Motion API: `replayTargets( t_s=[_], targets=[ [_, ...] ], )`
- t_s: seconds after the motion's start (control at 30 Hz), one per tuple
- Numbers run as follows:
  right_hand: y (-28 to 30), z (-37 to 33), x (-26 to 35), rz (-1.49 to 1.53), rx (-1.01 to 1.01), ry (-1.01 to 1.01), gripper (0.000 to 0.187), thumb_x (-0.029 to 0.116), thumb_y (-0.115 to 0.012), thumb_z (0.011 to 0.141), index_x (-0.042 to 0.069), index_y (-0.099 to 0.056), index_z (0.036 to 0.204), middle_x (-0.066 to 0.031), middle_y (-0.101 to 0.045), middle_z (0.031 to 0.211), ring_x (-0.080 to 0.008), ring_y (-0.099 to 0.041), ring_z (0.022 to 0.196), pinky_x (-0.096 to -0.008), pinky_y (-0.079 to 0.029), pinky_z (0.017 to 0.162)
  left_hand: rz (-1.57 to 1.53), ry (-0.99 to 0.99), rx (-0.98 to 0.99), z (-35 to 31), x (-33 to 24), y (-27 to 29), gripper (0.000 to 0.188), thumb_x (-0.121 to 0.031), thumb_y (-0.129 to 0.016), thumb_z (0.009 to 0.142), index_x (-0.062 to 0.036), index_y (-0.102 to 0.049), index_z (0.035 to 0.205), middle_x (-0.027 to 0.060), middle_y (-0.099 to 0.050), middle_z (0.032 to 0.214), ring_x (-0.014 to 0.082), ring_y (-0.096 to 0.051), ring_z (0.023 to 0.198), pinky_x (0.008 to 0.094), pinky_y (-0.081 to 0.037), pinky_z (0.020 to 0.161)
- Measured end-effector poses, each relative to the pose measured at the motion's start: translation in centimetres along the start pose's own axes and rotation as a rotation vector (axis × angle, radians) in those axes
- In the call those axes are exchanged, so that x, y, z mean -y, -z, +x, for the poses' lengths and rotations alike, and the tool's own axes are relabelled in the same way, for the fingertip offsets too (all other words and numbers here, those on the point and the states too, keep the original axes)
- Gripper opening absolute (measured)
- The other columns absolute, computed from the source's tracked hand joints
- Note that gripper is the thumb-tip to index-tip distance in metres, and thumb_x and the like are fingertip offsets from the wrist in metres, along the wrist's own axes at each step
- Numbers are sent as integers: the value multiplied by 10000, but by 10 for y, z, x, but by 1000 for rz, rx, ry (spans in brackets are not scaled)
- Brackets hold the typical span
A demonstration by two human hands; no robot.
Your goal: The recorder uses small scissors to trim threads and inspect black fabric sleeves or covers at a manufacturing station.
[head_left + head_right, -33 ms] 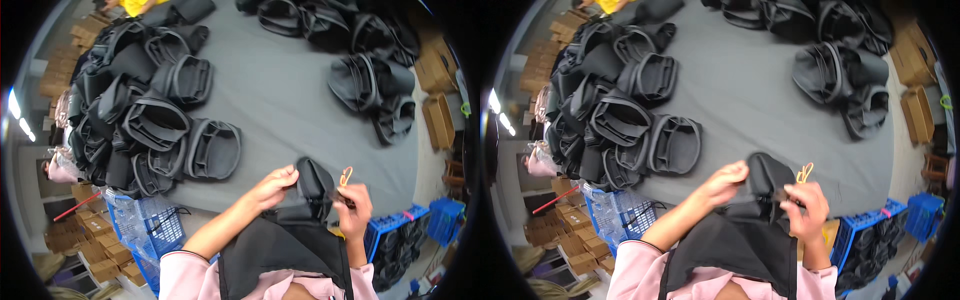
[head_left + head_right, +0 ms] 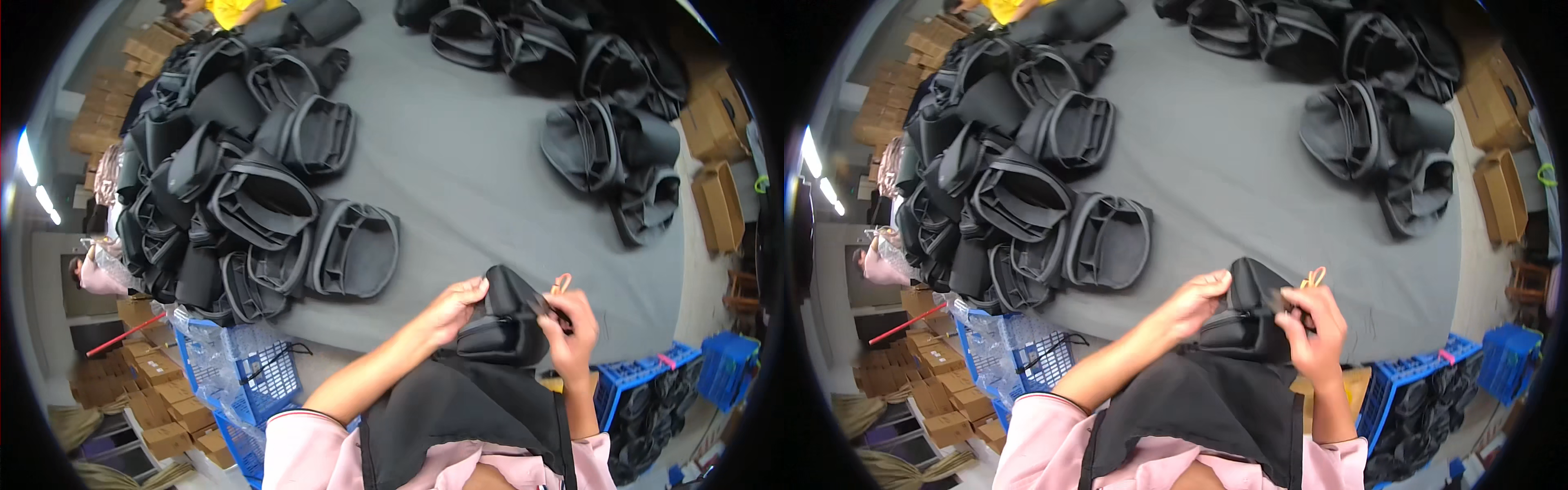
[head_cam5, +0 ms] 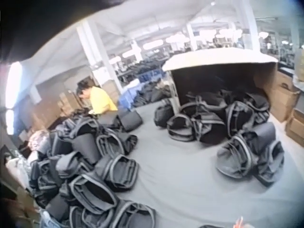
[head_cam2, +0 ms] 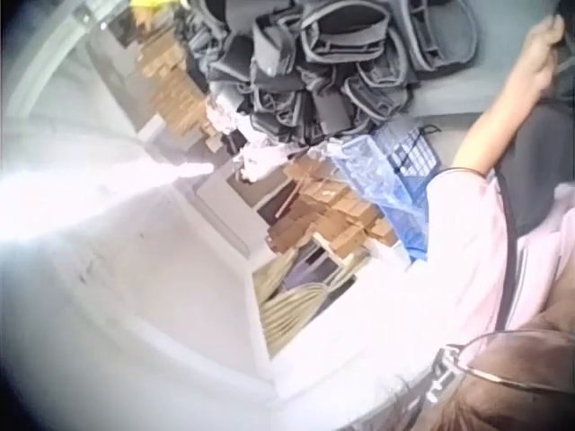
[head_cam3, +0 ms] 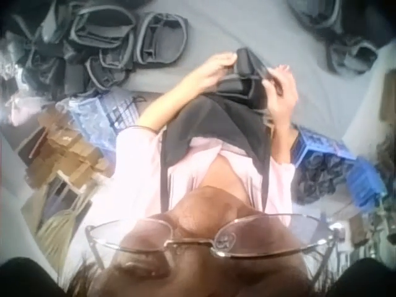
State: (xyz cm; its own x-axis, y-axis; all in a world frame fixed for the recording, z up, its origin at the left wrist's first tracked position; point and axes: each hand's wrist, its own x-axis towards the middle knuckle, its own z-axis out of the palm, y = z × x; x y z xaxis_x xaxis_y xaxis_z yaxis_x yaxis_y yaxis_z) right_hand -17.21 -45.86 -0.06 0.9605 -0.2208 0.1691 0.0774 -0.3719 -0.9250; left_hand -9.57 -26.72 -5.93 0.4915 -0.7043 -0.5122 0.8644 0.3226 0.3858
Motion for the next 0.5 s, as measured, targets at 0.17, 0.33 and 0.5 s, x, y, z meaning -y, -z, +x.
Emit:
replayTargets(
  t_s=[0.17, 0.33, 0.5],
  targets=[
    [-16, -6, -25, 225, -154, -224, 257, -64, -607, 712, -9, -551, 957, -16, -437, 844, -76, -435, 705, -194, -382, 637, 191, -359, -243, -12, -46, -5, 104, -169, -558, 885, -100, -510, 823, -53, -494, 777, 61, -457, 763, 213, -366, 735],
    [-20, 2, -45, 270, -77, -392, 140, -66, -572, 763, -10, -572, 891, 5, -443, 766, -55, -449, 586, -193, -358, 502, 124, -1273, -330, -91, -222, -47, 106, -118, -525, 894, -76, -550, 989, 29, -597, 945, 137, -568, 872, 287, -463, 830],
    [-33, 6, -44, 360, -72, -370, 74, -38, -564, 801, -11, -576, 868, 6, -452, 681, -49, -443, 514, -194, -353, 473, 25, -1471, -576, -202, -345, -10, 677, -317, -541, 880, 28, -222, 1368, 175, -224, 1444, 206, -69, 1380, 433, -5, 1107]
  ],
)
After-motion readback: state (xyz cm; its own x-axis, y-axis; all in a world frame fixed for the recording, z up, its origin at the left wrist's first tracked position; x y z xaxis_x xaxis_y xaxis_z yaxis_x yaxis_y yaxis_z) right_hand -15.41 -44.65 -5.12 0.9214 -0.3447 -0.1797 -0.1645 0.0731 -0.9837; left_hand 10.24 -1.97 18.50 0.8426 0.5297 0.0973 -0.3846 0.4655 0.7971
